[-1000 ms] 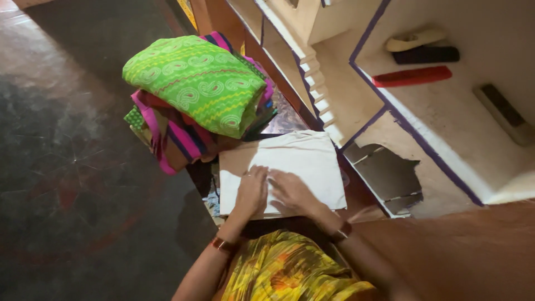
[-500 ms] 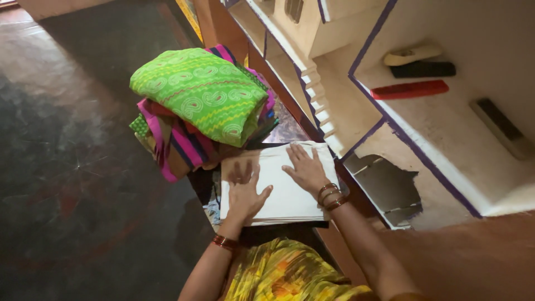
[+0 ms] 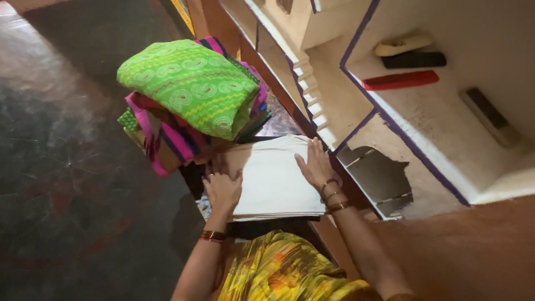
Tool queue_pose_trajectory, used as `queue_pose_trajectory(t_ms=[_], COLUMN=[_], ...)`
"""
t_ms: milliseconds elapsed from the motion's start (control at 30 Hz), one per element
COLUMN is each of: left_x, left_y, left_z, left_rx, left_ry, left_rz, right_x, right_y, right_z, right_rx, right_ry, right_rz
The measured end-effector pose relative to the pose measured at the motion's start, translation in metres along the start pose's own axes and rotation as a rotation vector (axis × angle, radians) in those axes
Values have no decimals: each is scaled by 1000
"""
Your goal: The person folds various garments, including shirts and pants, on a table and then stacks them neatly on a shelf. The person handles each item individually, smoothing and aligning them before placing them in the stack.
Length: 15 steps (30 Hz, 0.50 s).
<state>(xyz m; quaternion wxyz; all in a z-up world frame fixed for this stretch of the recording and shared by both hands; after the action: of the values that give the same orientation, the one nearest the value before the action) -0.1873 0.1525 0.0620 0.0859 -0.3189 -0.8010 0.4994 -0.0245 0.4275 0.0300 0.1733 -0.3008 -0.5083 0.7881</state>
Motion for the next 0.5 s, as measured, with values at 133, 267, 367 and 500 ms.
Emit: queue_pose_trajectory(t_ms=[133,267,367,500], left_x=[-7,-8,-18,-43], left_y=[8,46,55,54], left_z=[17,55,79,101], left_rx=[-183,-195,-412,-415], left_ry=[33,-98,-17,-34], left_rz=[-43,101,-47,-83], right_x=[-29,-65,-81,-101], right_y=[10,32,37,37], right_z=[-17,-44,-61,-98], right_rx=[163,362,461,395], right_ry=[-67,-79,-123,82], right_rz=[-63,-56,-111,-156])
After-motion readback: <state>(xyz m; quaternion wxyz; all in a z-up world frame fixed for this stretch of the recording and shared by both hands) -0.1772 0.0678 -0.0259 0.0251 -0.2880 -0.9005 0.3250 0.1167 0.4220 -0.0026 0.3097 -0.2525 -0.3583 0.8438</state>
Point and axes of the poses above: each hand's wrist, its own x-axis towards the middle knuckle, its own y-axis out of the palm, z = x × y, the point moved 7 cm from there along x, towards the middle knuckle, and after that the axes turned 13 degrees about z, right-handed, at the moved point
